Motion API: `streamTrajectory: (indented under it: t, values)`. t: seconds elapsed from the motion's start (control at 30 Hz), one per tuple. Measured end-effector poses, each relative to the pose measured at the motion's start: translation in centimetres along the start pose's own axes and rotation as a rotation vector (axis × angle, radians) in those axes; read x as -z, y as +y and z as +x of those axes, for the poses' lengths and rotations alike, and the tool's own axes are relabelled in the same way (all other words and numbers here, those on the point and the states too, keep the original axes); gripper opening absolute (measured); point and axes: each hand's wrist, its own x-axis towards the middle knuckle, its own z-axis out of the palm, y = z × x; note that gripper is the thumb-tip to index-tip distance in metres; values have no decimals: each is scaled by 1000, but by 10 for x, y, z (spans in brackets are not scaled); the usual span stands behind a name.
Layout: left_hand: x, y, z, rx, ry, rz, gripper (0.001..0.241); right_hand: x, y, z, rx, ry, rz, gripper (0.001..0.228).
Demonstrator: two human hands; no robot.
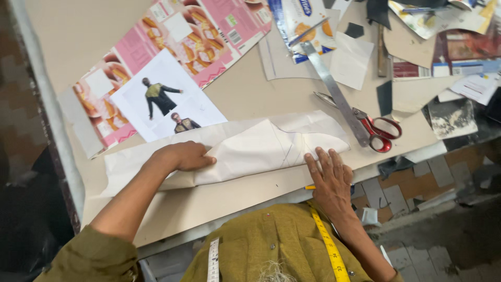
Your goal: The person uses a metal ruler and pencil to draw straight lines on a large white paper pattern laid on a worktable. They repeatedly reposition the ruler and mark measurements, occasionally folding the paper to align edges. A printed reference image of a jacket is visible nearby.
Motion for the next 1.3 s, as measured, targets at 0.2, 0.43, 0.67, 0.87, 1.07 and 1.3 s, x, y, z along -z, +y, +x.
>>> streamTrajectory:
  t: [0.2,0.43,0.67,0.87,1.07,1.3]
  values:
    - [1,7,-30,-525,408,112,45,2,-3,-2,-52,53,76,75]
    - [-15,4,-27,-345,126,-138,53,-5,-3,-7,-103,88,44,72]
    - [-4,-8,19,-249,136,-93,57,1,-15,-1,-52,119,-75,70]
    - [0,5,29,-191,116,-3,58,10,-23,26,52,164,52,77]
    - [-1,3,30,-207,133,8,59,40,57,26,-268,227,426,52]
    - [4,-3,20,-240,128,-62,58,45,100,15,-739,-269,731,35]
